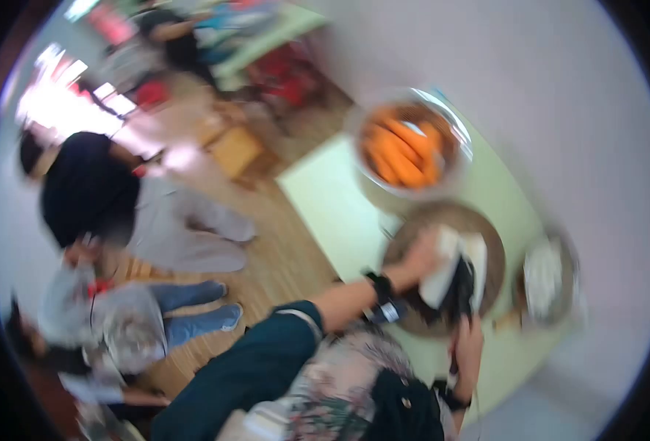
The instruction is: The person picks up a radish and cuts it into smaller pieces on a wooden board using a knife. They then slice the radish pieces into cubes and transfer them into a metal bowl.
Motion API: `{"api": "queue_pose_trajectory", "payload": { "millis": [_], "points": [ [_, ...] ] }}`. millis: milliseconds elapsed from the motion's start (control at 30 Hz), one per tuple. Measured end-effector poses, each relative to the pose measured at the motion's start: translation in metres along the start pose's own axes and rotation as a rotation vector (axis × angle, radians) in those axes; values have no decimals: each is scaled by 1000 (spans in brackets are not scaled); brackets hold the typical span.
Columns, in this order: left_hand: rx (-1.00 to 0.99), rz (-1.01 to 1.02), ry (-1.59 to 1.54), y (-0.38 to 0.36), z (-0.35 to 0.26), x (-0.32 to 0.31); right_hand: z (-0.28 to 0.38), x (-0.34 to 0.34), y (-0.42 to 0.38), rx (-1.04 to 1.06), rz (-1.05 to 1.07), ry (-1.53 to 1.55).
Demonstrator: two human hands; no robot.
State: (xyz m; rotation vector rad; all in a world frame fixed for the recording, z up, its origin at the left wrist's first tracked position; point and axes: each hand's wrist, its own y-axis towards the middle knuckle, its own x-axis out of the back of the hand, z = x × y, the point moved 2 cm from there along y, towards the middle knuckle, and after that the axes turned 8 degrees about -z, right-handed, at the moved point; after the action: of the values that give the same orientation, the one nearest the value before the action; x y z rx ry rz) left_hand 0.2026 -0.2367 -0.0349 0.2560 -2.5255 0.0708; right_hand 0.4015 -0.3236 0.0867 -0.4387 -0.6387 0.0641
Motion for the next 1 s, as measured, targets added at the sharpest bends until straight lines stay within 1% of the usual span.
{"api": "queue_pose_trajectory", "payload": {
  "millis": [33,67,100,167,233,267,333,400,433,500,533,600,633,667,733,767,833,867,900,933,967,1000],
  "points": [
    [124,69,-69,4,-22,25,12,2,-8,-32,-10,8],
    [54,70,-35,10,-14,22,12,1,-9,-168,0,-22],
    [-72,-83,-55,7,5,9,-4,-5,-12,-61,-40,22],
    [1,59,-170,11,12,9,-9,-10,-16,-154,-29,86],
    [108,104,-257,12,10,13,-10,-18,-22,-205,-33,115],
    [109,73,-270,11,12,13,-18,-22,-25,-224,-49,120],
    [136,102,-263,11,1,22,-28,-33,-26,-79,-79,17],
    [212,132,-254,10,-8,29,-25,-30,-27,-88,-71,19],
    [207,143,-251,10,-10,31,-22,-28,-27,-88,-57,17],
    [292,148,-344,11,-12,33,-23,-24,-24,-84,-56,15],
    [290,158,-342,13,-12,33,-25,-22,-23,-70,-45,6],
    [275,68,-383,19,-12,36,-28,-20,-22,-84,-52,9],
    [275,68,-380,25,-10,38,-29,-19,-21,-88,-54,9],
    [242,45,-340,35,-9,41,-29,-17,-19,-85,-49,14],
    [137,16,-245,55,-7,50,-30,-15,-16,-190,-13,29],
    [137,5,-239,64,-6,51,-32,-15,-15,-180,-5,32],
    [-53,32,-109,75,-3,54,-38,-14,-16,-171,-42,2],
    [-423,-266,94,71,7,40,-42,-11,-17,-180,-31,8],
    [-280,21,406,72,-14,50,-37,-9,-18,-187,-39,52],
    [-437,-80,633,69,-4,38,-32,-8,-16,-247,-22,51],
    [-599,-97,802,56,-47,52,-28,-9,-15,-233,-44,71],
    [-717,-199,757,53,-75,58,-30,-10,-13,-200,-49,96]
  ]
}}
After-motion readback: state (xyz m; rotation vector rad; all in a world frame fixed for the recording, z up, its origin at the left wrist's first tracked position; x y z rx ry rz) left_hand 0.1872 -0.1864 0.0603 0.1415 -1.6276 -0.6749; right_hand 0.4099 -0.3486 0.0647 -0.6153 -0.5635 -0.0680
